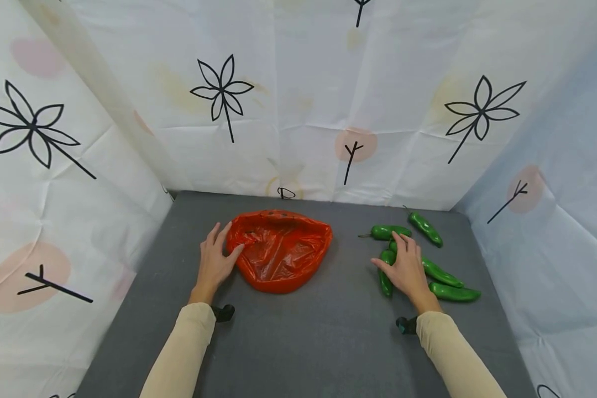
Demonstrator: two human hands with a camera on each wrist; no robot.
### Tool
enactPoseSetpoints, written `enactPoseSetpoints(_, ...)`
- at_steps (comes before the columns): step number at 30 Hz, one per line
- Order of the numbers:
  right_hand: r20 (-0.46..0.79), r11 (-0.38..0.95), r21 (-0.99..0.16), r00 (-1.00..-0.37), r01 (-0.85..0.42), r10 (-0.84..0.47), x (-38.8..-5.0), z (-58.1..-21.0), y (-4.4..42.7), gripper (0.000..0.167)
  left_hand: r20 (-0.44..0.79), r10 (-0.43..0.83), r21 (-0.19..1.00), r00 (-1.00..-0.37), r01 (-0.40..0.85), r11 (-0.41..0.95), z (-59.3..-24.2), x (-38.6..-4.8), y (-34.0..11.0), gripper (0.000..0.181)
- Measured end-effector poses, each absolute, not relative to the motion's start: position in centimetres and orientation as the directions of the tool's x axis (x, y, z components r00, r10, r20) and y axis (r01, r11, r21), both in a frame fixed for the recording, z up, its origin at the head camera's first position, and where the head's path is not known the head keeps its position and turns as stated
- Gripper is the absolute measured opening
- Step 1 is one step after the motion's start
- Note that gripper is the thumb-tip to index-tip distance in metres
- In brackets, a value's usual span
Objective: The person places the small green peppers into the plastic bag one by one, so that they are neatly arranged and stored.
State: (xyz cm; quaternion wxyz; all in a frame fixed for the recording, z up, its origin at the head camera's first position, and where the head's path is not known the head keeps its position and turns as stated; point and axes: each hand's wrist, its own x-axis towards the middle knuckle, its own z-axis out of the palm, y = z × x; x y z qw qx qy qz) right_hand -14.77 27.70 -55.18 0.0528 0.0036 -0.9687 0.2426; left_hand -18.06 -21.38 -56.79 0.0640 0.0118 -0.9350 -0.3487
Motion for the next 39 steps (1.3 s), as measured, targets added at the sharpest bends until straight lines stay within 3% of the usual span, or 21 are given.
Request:
enactPoseSetpoints(8, 0.15, 0.845, -0.534, -0.987, -0.026, 0.064, -14.0, -56.3, 27.3, 0.091, 0.073, -0.105, 0.749, -0.992, -0.015, 0.662, -58.3, -17.9, -21.8, 0.073)
enactPoseSetpoints(17, 0.162, 0.827, -0.562, -0.98, 0.001, 0.112, -13.1, -57.3, 27.2, 0.085, 0.101, -0.144, 0.891, -0.984, 0.025, 0.454, -60.0, -17.5, -21.3, 0.075)
enactPoseSetpoints(24, 0.128, 0.821, -0.571, -0.984, 0.027, 0.121, -12.6, -57.6, 27.0, 0.084, 0.132, -0.163, 0.888, -0.978, 0.044, 0.458, -60.7, -17.0, -21.1, 0.074)
enactPoseSetpoints(39, 0.021, 0.784, -0.609, -0.986, 0.12, 0.167, -12.0, -58.1, 26.5, 0.077, 0.043, -0.182, 0.928, -0.982, -0.028, 0.371, -61.0, -16.5, -20.9, 0.075)
